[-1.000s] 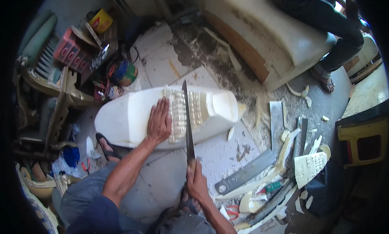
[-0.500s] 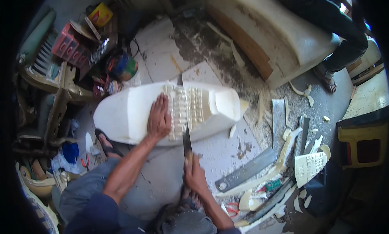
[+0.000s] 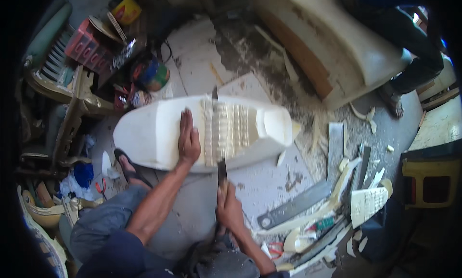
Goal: The person shapes a foam cushion using a large knife and a scraper, cutting off pieces and smoothing the surface by hand.
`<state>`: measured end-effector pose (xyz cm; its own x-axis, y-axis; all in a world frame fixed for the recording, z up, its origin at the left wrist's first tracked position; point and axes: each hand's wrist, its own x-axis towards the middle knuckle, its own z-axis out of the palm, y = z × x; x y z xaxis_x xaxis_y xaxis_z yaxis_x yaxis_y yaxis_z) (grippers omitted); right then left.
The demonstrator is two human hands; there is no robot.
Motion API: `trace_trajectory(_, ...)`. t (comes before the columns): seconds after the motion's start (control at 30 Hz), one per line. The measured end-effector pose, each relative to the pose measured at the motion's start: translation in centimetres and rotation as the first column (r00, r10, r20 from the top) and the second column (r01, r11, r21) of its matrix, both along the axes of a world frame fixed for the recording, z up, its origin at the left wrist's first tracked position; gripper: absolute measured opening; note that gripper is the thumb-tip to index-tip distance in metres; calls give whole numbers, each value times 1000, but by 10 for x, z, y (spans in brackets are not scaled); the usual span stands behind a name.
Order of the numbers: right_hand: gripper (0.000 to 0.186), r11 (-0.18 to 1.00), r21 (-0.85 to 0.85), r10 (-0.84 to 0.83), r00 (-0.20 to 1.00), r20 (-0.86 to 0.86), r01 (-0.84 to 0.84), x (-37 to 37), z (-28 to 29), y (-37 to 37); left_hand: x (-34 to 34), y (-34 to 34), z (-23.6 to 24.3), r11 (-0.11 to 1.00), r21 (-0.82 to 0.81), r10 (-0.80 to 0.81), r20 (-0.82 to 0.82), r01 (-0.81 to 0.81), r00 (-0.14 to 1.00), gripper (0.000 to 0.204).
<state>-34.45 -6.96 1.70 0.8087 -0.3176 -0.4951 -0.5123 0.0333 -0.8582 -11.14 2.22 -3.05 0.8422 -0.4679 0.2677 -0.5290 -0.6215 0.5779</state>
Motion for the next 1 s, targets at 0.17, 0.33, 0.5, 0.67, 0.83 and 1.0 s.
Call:
trace_trajectory(0.17,52,986,131,120,979,-162,-99,59,29,-27,4,-12,12,996,-84,21,-41,-24,999,64)
trace_trajectory(0.33,45,985,-172,38,998,55,-28,30,-3,-5,3,-14,10,992,-115,45,8,-44,999,65)
trace_trajectory(0.5,45,997,-69,29,998,47,-26,0,-9,4,9,-8,7,973,-216,77,-45,-85,996,62)
trace_trajectory(0.67,43,998,24,62,996,-65,-61,47,-14,-7,9,-18,17,963,-256,65,-68,-81,996,61)
trace_trajectory(0.83,41,993,-113,-17,994,107,29,18,-16,10,3,-12,14,962,-261,74,-42,-83,996,60)
trace_trajectory(1.0,46,998,-61,16,999,34,-14,5,-13,15,10,-6,11,945,-299,105,-103,-132,989,60)
